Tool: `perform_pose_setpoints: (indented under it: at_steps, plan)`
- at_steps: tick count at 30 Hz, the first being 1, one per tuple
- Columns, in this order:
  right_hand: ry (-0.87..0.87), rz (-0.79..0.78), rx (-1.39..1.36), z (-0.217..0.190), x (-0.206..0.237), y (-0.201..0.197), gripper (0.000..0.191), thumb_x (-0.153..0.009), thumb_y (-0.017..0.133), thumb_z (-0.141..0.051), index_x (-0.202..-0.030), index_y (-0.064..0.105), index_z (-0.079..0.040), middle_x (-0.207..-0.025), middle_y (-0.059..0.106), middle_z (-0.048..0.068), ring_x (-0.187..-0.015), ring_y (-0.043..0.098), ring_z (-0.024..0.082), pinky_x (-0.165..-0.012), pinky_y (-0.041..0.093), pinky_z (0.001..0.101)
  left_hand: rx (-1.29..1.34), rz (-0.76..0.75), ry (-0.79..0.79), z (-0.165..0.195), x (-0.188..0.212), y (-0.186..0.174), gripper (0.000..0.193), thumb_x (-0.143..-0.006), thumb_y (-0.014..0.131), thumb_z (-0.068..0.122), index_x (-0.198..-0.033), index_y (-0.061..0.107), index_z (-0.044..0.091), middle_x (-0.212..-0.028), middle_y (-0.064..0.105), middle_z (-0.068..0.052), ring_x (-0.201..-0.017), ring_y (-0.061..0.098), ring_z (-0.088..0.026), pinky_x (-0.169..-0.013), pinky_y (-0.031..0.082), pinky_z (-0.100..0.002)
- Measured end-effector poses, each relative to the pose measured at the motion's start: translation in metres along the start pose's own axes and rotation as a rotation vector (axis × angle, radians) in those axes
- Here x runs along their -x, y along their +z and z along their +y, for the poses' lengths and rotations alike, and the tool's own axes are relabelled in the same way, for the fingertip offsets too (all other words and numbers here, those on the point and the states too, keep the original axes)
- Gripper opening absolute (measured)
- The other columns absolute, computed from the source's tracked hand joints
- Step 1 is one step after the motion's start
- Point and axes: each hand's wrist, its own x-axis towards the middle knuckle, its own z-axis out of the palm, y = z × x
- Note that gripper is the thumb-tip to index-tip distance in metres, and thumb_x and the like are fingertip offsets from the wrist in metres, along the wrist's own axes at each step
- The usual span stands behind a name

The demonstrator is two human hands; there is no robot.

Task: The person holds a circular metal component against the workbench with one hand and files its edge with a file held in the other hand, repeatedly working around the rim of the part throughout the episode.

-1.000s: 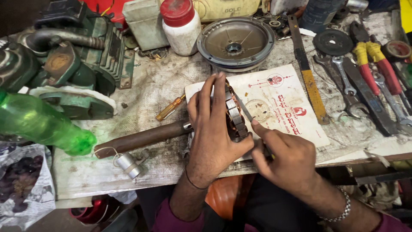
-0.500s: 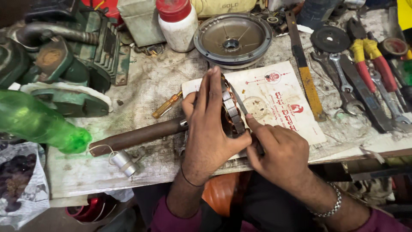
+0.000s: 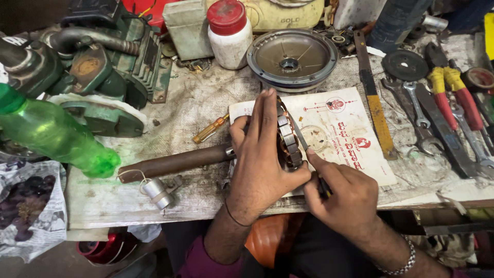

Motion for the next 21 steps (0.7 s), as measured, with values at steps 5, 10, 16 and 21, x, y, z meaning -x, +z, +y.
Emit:
perform_pose_setpoints:
  at_steps: [5,10,16,21]
  plan:
    - [0.018,-0.035,0.04,0.0007,-0.0006,0.0006,0.051,-0.073,0.078,-0.008,-0.124,0.072,-0.002,-0.072,0.068,0.01,-0.056,0.065,0.024,-0.055,0.051,0.037,0.003,-0.017,-0.019,0.0006,0.0013,0.0006,0.127,-0.06,0.089,0.031,-0.159,0.018,-0.005,-0.163,0.033,-0.03,-0.154,0.033,-0.04,-0.123,0.02,-0.052]
    - [-0.006,-0.013,0.024,-0.0001,-0.0019,-0.0007,0.05,-0.073,0.079,-0.009,-0.122,0.072,-0.002,-0.073,0.069,0.01,-0.058,0.065,0.024,-0.057,0.051,0.037,0.029,0.007,0.0,0.0003,0.0013,0.0006,0.124,-0.062,0.089,0.029,-0.159,0.019,-0.003,-0.163,0.033,-0.031,-0.156,0.034,-0.04,-0.125,0.018,-0.053]
    - [-0.002,0.011,-0.015,-0.0002,-0.0017,-0.0022,0.046,-0.075,0.077,-0.007,-0.121,0.072,-0.003,-0.074,0.069,0.009,-0.061,0.066,0.024,-0.058,0.051,0.0363,0.022,0.0,0.018,-0.0004,0.0011,0.0001,0.112,-0.063,0.089,0.027,-0.154,0.028,0.002,-0.161,0.036,-0.03,-0.155,0.035,-0.038,-0.126,0.019,-0.054]
    - [-0.027,-0.04,0.041,0.0,-0.0025,-0.0023,0.052,-0.072,0.08,-0.009,-0.123,0.072,0.001,-0.073,0.068,0.01,-0.06,0.065,0.025,-0.058,0.052,0.0373,-0.012,-0.044,-0.104,0.0021,0.0016,0.0034,0.117,-0.056,0.089,0.027,-0.152,0.029,0.001,-0.161,0.032,-0.032,-0.143,0.032,-0.046,-0.12,0.021,-0.055]
